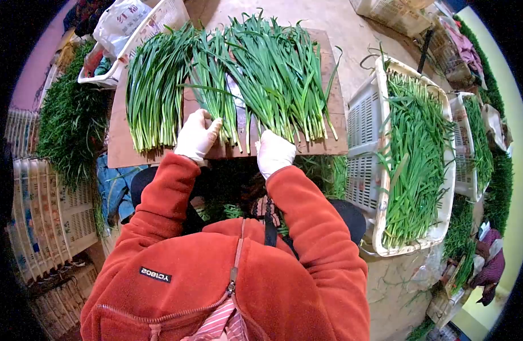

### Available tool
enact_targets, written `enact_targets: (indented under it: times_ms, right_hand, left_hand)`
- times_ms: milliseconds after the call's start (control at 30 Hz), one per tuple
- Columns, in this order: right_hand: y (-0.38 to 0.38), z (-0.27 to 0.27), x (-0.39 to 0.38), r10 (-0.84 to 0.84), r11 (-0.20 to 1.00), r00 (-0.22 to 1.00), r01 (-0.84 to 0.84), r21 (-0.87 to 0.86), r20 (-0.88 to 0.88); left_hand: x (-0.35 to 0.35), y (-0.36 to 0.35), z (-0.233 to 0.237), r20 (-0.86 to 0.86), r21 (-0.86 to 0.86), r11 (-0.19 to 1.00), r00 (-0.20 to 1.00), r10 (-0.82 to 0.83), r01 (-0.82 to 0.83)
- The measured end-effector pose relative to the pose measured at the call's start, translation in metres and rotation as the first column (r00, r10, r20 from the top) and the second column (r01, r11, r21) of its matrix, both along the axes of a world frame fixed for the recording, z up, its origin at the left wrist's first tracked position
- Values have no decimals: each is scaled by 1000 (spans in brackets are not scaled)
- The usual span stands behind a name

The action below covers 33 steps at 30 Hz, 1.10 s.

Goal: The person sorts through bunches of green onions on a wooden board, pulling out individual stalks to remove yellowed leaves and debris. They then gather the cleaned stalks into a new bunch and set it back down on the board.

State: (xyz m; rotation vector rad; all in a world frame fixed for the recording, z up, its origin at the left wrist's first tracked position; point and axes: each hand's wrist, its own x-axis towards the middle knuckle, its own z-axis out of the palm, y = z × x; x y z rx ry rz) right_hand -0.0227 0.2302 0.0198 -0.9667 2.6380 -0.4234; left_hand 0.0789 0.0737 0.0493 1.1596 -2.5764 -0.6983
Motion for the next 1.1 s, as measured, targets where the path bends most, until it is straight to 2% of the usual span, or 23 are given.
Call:
enact_targets:
  times_ms: [33, 100, 133, 200, 333, 400, 467, 500, 533, 600, 633, 667, 733, 800, 833, 1000, 1067, 1100]
  right_hand:
    - [3, -6, 1, 31, 996, 998, -36, -76, -59]
    - [2, -11, 1, 13, 996, 998, -19, -92, -62]
    - [1, -12, 1, -3, 994, 998, -4, -109, -66]
    - [-3, -5, 1, -7, 998, 998, 3, -68, -60]
    - [-5, -7, -2, -22, 999, 1000, 21, -32, -21]
    - [-7, 2, -5, -50, 997, 999, 49, -67, -20]
    - [-7, 18, -5, -147, 981, 930, 180, -69, 338]
    - [-6, 19, -5, -185, 966, 861, 248, -73, 473]
    - [-2, 22, -1, -92, 939, 856, 245, -242, 509]
    - [0, 21, 2, -43, 919, 786, 273, -284, 616]
    - [2, 22, 5, 16, 900, 714, 294, -321, 700]
    - [2, 28, 7, 8, 893, 574, 364, -264, 819]
    - [4, 29, 9, 14, 876, 515, 407, -259, 857]
    - [5, 20, 10, 53, 837, 500, 450, -312, 864]
    - [6, 17, 11, 94, 795, 483, 491, -357, 871]
    - [9, 21, 13, 66, 781, 456, 530, -331, 887]
    - [13, 27, 14, 28, 854, 536, 427, -299, 844]
    - [14, 21, 18, 72, 861, 580, 374, -343, 812]
  left_hand:
    - [-1, 4, 4, -40, 137, 990, 999, -31, 37]
    - [-4, 12, 9, -178, 403, 907, 983, -52, 121]
    - [-3, 12, -5, -267, 366, 913, 960, -80, 178]
    - [-6, 16, -15, -258, 576, 804, 966, 7, 148]
    - [-9, 24, -15, -282, 621, 762, 959, 0, 183]
    - [-12, 25, -9, -278, 710, 683, 959, 51, 170]
    - [-12, 25, -4, -288, 675, 710, 958, 1, 203]
    - [-12, 26, 1, -267, 806, 559, 962, 53, 193]
    - [-13, 26, 5, -237, 904, 387, 966, 100, 181]
    - [-15, 25, -2, -249, 879, 431, 967, 55, 202]
    - [-16, 25, -3, -218, 913, 366, 974, 66, 180]
    - [-18, 24, -4, -187, 941, 301, 980, 73, 157]
    - [-19, 26, -6, -214, 922, 347, 973, 82, 173]
    - [-19, 25, 0, -148, 959, 257, 984, 102, 118]
    - [-18, 26, -4, -177, 959, 245, 978, 109, 146]
    - [-16, 29, 0, -177, 957, 257, 974, 143, 136]
    - [-20, 29, 0, -174, 954, 270, 974, 142, 131]
    - [-20, 28, -2, -183, 951, 277, 971, 155, 135]
